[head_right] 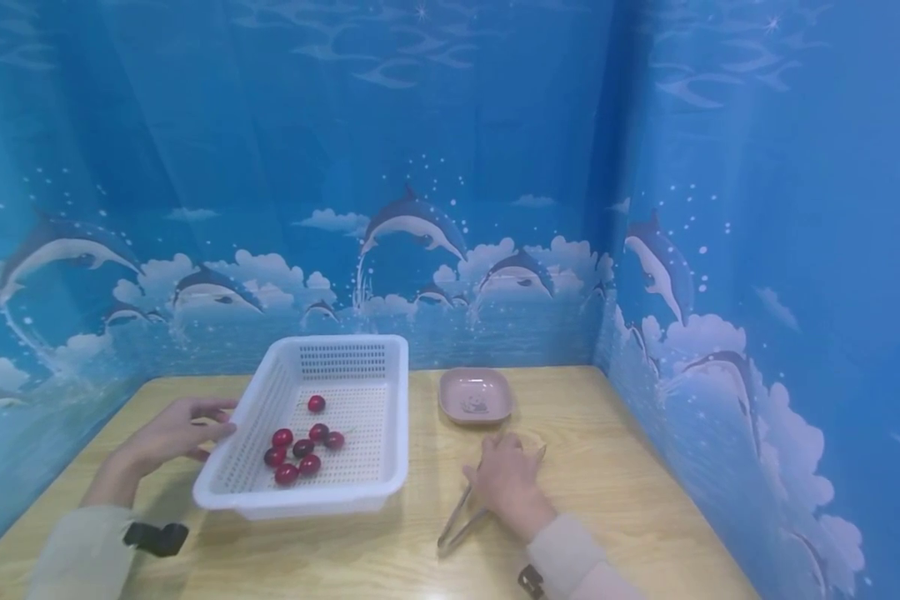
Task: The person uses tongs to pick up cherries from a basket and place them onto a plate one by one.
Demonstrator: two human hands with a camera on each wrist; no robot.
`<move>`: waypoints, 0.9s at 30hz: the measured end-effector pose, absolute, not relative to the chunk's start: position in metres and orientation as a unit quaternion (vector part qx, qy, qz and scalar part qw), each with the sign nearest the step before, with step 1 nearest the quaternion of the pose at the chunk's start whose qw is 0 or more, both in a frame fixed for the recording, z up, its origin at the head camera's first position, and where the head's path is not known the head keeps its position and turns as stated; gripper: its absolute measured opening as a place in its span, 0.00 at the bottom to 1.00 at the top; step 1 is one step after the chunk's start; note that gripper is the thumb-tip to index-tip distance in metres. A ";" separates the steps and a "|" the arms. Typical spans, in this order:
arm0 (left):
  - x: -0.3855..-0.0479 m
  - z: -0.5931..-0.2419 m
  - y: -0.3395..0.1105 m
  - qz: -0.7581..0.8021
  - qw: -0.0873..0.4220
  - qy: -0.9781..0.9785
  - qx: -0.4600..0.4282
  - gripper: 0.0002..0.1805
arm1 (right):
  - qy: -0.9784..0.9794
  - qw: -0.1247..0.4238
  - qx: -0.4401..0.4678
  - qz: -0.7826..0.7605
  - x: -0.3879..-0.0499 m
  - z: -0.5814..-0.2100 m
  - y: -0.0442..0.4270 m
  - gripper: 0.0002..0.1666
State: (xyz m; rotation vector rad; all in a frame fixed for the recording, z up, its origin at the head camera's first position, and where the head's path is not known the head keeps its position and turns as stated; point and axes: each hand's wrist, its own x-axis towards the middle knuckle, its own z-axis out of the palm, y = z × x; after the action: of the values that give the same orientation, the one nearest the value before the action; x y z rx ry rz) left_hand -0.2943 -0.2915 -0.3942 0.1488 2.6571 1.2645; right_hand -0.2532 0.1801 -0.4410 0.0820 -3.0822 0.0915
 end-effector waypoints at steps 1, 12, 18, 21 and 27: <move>-0.294 -0.395 -0.292 0.428 0.098 0.897 0.051 0.35 | -0.999 0.028 0.028 0.032 -0.254 -0.444 0.180 0.38; -0.294 -0.394 -0.291 0.426 0.099 0.898 0.049 0.36 | -0.995 0.018 0.046 0.092 -0.258 -0.450 0.175 0.17; -0.293 -0.394 -0.291 0.433 0.100 0.894 0.053 0.35 | -0.990 0.010 0.052 0.129 -0.256 -0.451 0.176 0.29; -0.292 -0.394 -0.291 0.434 0.101 0.894 0.053 0.35 | -0.988 0.026 0.062 0.140 -0.254 -0.451 0.178 0.31; -0.292 -0.393 -0.290 0.434 0.100 0.894 0.052 0.35 | -0.983 0.068 0.099 0.137 -0.251 -0.439 0.181 0.25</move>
State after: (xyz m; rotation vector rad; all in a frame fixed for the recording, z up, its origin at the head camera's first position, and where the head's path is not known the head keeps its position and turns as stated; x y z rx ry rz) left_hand -0.2919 -0.2903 -0.3935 0.1544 2.6430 1.2833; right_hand -0.2515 0.1810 -0.4393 0.2976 -2.9619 0.4129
